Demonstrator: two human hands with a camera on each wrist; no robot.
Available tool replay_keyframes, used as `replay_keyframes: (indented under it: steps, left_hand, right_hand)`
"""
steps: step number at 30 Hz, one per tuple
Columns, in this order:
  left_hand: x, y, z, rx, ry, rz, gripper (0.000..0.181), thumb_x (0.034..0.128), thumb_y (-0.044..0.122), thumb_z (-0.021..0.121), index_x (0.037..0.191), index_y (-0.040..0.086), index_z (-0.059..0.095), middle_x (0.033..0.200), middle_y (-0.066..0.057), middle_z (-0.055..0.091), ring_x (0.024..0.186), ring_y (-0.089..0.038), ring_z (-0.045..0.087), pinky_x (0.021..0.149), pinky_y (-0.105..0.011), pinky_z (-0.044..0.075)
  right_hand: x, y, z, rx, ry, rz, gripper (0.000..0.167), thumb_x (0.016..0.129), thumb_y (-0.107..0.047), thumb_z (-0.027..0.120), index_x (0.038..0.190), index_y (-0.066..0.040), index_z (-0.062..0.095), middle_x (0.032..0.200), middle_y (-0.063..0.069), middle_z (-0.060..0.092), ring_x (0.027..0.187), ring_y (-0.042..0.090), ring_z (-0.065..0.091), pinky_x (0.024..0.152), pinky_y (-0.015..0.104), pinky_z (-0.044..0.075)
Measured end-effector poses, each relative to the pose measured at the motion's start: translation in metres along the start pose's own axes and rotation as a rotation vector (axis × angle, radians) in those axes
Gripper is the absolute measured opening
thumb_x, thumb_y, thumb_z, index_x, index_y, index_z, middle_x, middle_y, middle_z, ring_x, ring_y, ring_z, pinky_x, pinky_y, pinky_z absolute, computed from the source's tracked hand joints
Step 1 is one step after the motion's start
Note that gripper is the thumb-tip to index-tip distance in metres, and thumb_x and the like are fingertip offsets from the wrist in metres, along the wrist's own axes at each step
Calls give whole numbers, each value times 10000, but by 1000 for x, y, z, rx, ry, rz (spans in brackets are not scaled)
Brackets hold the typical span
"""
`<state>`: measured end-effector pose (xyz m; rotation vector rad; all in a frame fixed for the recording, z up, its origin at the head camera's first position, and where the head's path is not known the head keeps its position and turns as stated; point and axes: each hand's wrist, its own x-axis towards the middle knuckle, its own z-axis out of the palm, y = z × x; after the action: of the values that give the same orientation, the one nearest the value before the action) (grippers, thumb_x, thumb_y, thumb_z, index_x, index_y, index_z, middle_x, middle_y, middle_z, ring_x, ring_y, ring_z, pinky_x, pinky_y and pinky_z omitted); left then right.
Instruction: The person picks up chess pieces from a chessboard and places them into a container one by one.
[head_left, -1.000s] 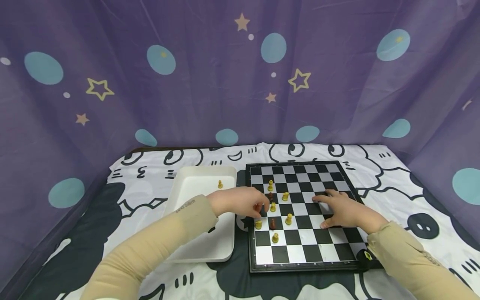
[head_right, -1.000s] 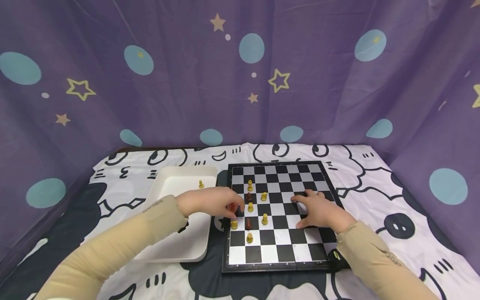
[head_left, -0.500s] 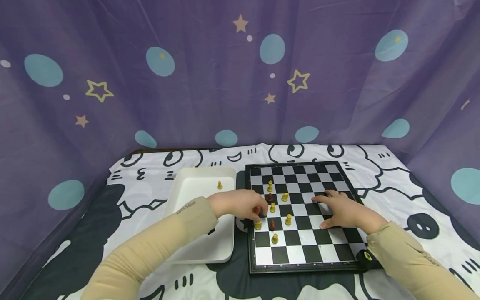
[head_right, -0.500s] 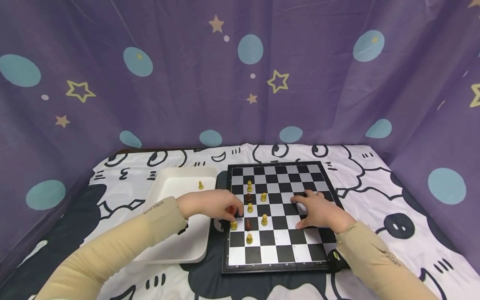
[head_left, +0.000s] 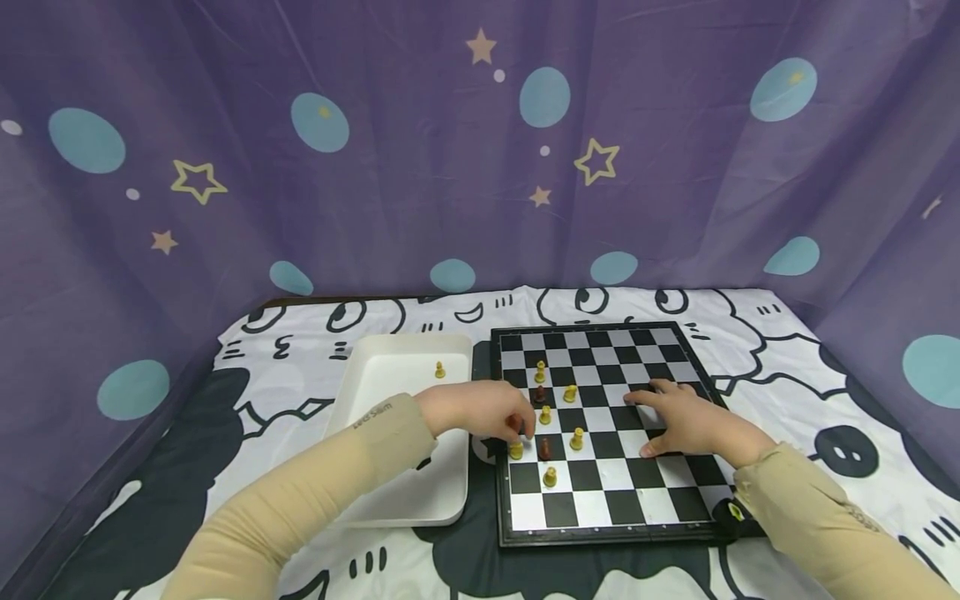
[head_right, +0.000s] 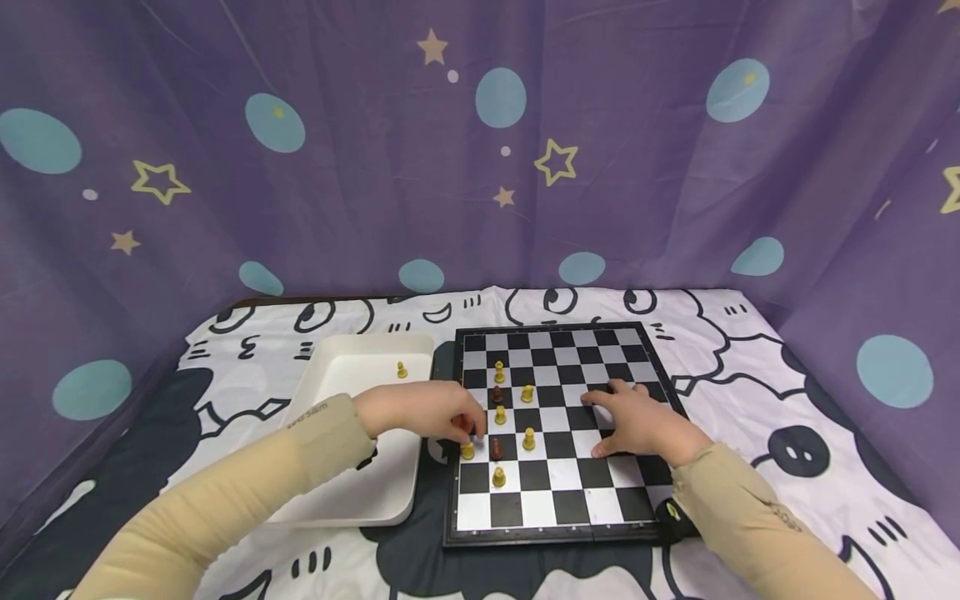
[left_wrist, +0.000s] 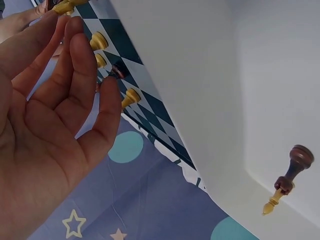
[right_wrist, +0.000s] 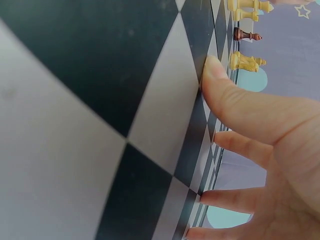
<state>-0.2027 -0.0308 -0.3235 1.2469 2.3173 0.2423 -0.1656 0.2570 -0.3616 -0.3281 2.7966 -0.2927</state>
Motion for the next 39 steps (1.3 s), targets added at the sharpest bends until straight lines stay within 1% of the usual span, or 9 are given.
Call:
replay_keyframes:
  steps: [10, 16, 21, 28, 34, 39]
  left_hand:
    - [0, 1, 0, -41, -17, -17, 97, 889, 93, 650, 935, 130, 727, 894, 45, 667, 744, -43, 522, 704, -185, 455]
    - [2, 1, 2, -25, -28, -15, 87, 894, 99, 643, 895, 136, 722, 860, 63, 662, 750, -41, 527, 732, -190, 460]
    - [2, 0, 2, -16, -37, -15, 105, 908, 97, 625, 905, 135, 722, 865, 60, 662, 755, -46, 523, 739, -197, 457]
    - [-1, 1, 2, -25, -47, 10, 83, 897, 104, 644, 927, 112, 720, 886, 35, 668, 759, -31, 531, 730, -190, 458]
    - [-1, 1, 1, -2, -49, 37, 73, 893, 100, 649, 926, 103, 713, 855, 34, 657, 736, -35, 513, 709, -184, 445]
    - [0, 0, 2, 13, -46, 40, 72, 903, 106, 635, 911, 118, 705, 844, 45, 641, 743, -49, 507, 718, -194, 442]
  right_hand:
    - [-1, -1, -1, -7, 2, -4, 800, 640, -450, 811, 1321, -135, 532, 1397, 370, 314, 1222, 640, 290, 881, 723, 345]
    - [-1, -2, 0, -9, 13, -18, 798, 638, -436, 818, 1317, -125, 537, 1389, 372, 327, 1210, 639, 313, 886, 714, 353]
    - [-2, -1, 0, -12, 21, -29, 804, 630, -445, 819, 1311, -120, 541, 1380, 378, 332, 1195, 647, 321, 880, 712, 357]
    - [-2, -1, -1, -9, 16, -24, 808, 631, -455, 813, 1315, -126, 538, 1385, 377, 325, 1197, 649, 316, 880, 710, 357]
    - [-2, -1, -1, -11, 14, -24, 808, 636, -455, 812, 1319, -125, 534, 1387, 373, 323, 1197, 643, 319, 875, 707, 362]
    - [-2, -1, -1, -7, 11, -20, 805, 639, -452, 812, 1319, -125, 533, 1388, 374, 320, 1200, 641, 317, 873, 709, 362]
